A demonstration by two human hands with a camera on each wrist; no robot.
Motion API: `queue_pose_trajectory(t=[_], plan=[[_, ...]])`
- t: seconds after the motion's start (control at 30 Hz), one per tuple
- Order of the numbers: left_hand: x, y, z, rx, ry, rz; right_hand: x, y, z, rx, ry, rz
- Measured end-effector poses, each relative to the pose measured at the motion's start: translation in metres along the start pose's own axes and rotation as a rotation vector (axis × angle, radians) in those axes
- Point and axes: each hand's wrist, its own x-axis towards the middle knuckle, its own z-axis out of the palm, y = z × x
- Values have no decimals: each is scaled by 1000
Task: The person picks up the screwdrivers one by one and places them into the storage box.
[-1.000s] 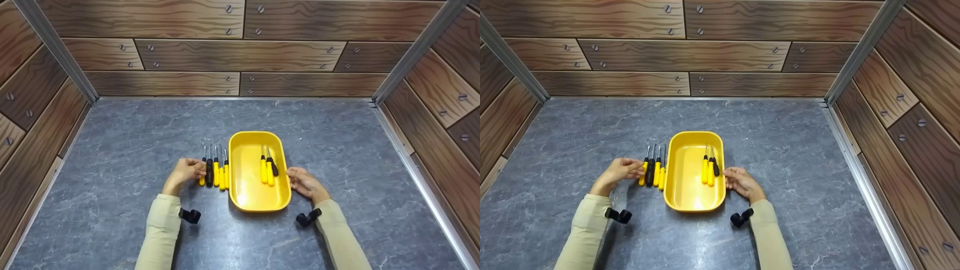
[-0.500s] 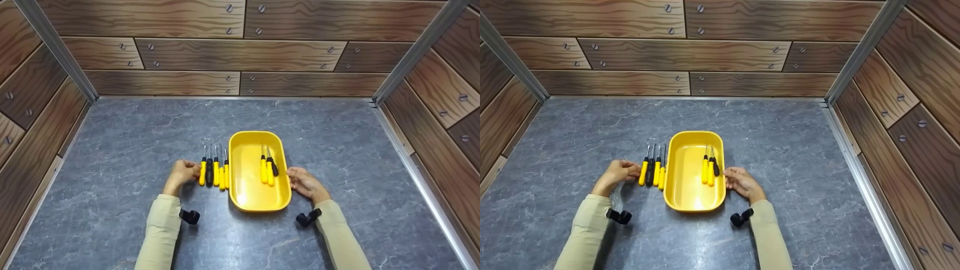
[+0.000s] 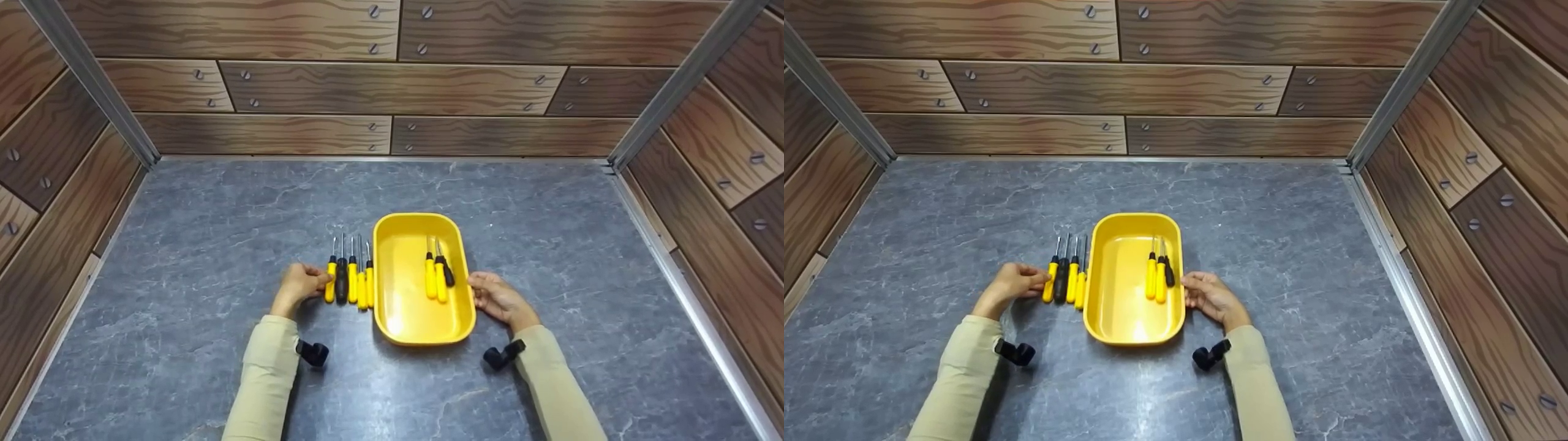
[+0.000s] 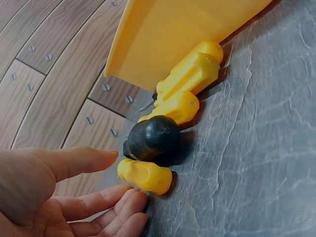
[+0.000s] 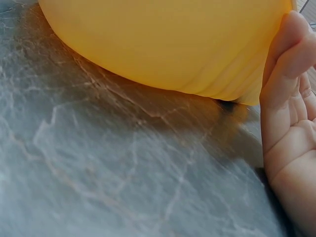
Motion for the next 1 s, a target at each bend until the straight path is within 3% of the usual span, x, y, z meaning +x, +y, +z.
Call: queue_pose_trajectory(t=[0.43,1.0], plan=[[4,2,0,158,27,-10,1,3,-4,-10,-9,-5],[0,7,7,432,150,38,1,3,-3,-10,-2,-9]])
